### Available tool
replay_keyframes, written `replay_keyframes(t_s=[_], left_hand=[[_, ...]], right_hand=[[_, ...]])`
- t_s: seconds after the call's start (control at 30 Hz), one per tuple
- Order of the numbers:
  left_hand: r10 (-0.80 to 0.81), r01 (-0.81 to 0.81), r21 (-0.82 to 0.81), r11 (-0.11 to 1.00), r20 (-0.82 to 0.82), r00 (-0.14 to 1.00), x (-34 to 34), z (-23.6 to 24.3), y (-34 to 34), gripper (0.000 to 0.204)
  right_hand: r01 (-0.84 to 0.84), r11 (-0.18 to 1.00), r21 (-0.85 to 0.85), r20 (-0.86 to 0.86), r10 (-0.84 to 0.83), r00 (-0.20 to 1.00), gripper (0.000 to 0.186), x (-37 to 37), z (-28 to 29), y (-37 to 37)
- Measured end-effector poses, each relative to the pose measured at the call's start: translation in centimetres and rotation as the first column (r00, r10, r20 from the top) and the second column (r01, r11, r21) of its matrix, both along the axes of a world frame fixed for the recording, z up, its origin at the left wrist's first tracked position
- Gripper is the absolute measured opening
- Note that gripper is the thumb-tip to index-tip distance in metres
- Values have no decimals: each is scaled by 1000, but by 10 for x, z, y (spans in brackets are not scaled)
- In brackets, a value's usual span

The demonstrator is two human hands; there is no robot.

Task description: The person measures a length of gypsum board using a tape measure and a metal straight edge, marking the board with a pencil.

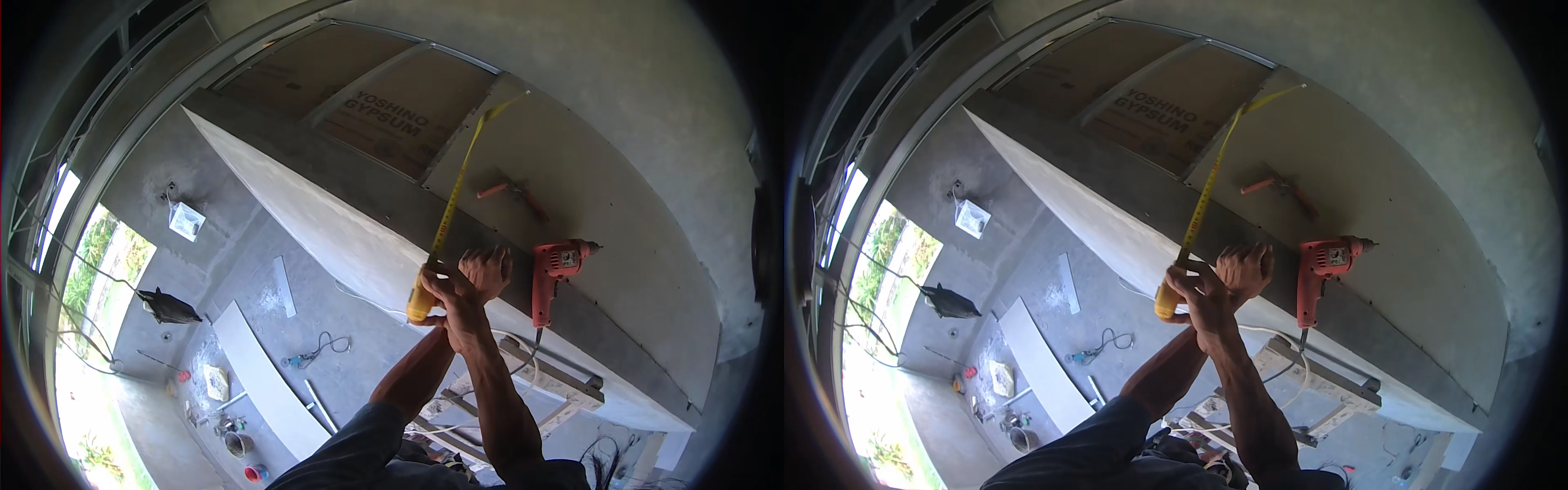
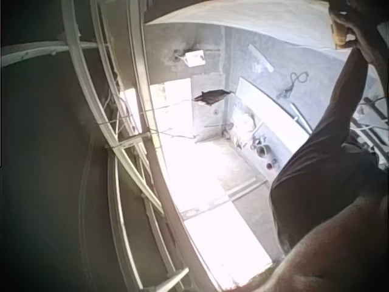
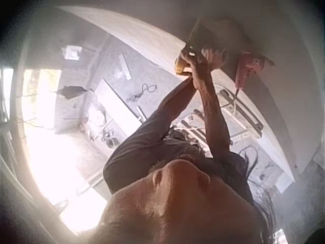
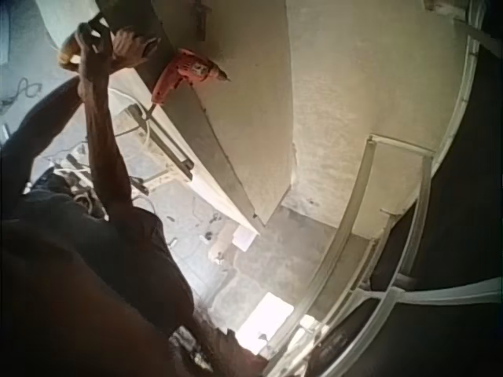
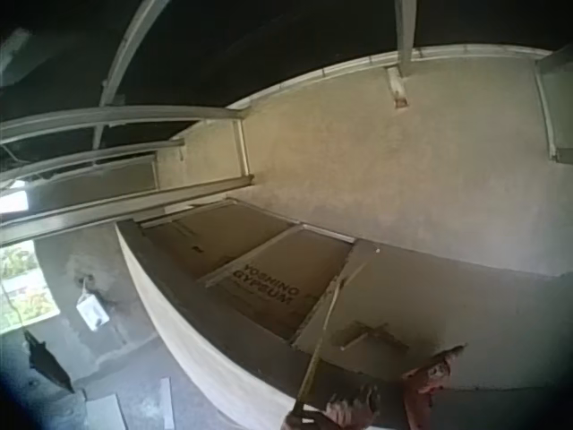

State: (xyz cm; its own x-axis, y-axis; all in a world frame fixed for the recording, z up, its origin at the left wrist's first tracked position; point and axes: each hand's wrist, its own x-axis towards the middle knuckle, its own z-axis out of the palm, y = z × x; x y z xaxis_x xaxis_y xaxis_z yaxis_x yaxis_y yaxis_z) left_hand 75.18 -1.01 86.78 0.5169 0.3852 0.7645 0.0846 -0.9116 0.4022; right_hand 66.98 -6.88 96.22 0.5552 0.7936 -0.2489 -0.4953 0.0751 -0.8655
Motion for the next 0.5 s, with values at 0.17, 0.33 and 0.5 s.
replay_keyframes(t_s=[0.17, 0.33, 0.5], left_hand=[[24, -27, -15, 1000, -138, 990, -2, -25, 2, 14], [-49, 37, -84, 996, -152, 987, -3, -15, 0, 12], [0, -13, -60, 998, -217, 976, -5, -11, -3, 15]], right_hand=[[108, 993, -54, 130, -100, 986, 44, -20, 14, -96], [256, 965, -46, -47, -258, 965, 42, -46, 35, -188], [309, 930, -200, 87, -297, 951, 35, -42, 22, -247]])
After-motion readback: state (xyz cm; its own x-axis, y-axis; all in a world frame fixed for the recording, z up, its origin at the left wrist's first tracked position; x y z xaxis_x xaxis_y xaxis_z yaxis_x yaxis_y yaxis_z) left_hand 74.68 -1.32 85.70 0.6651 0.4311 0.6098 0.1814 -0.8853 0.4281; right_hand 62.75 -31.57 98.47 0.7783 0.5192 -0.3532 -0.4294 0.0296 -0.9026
